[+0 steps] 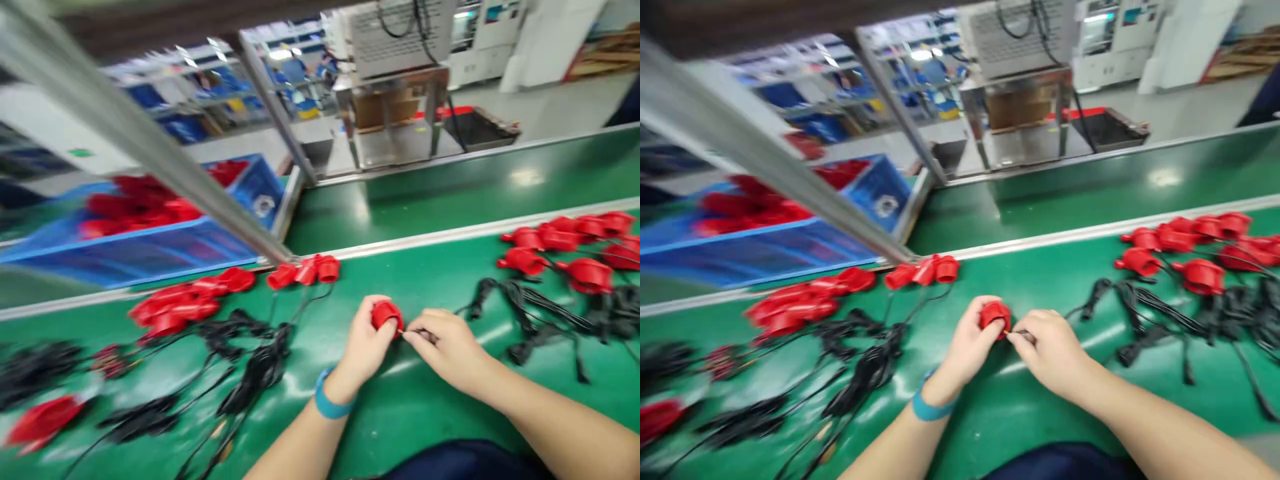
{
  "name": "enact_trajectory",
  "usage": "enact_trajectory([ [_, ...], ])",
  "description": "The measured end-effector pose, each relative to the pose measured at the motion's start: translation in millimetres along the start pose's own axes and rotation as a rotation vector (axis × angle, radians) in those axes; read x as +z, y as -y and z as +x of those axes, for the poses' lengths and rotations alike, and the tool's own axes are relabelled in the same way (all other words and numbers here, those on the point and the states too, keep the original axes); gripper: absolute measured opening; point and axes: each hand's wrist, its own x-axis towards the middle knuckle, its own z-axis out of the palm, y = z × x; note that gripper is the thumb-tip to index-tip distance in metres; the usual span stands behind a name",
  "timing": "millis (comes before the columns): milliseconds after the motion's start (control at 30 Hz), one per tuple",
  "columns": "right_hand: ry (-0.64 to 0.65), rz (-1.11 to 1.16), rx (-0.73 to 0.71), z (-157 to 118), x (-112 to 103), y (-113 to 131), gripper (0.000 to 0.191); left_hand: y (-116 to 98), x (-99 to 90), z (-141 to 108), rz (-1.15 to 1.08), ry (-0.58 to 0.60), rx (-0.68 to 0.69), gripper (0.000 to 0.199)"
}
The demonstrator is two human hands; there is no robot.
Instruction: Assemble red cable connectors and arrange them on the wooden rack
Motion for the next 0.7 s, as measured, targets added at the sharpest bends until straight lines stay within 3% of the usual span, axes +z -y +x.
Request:
enact_trajectory([
  [233,0.084,-0.094,0.053,-1,-10,2,0.005,8,-2.7,-3,0.241,0.077,0.063,0.039],
  [333,0.107,-0.175,-0.007,-3,-9,2,0.007,10,-3.0,-5,0.344,0.074,0.112,0.041],
  [433,0.046,-0.261,-0.102,-2,-3,-2,0.017,12,-3.6,-4,0.358,0.076,0.159,0.036],
  [567,-0.013,-0.316,-0.214,-1,4,-9,0.032,13,-3.2,-3,0.335,0.082,0.124,0.032],
  [700,-0.012,-0.35,-0.275,-2,8,-11,0.034,12,-1.7,-4,0.394,0.062,0.122,0.035],
])
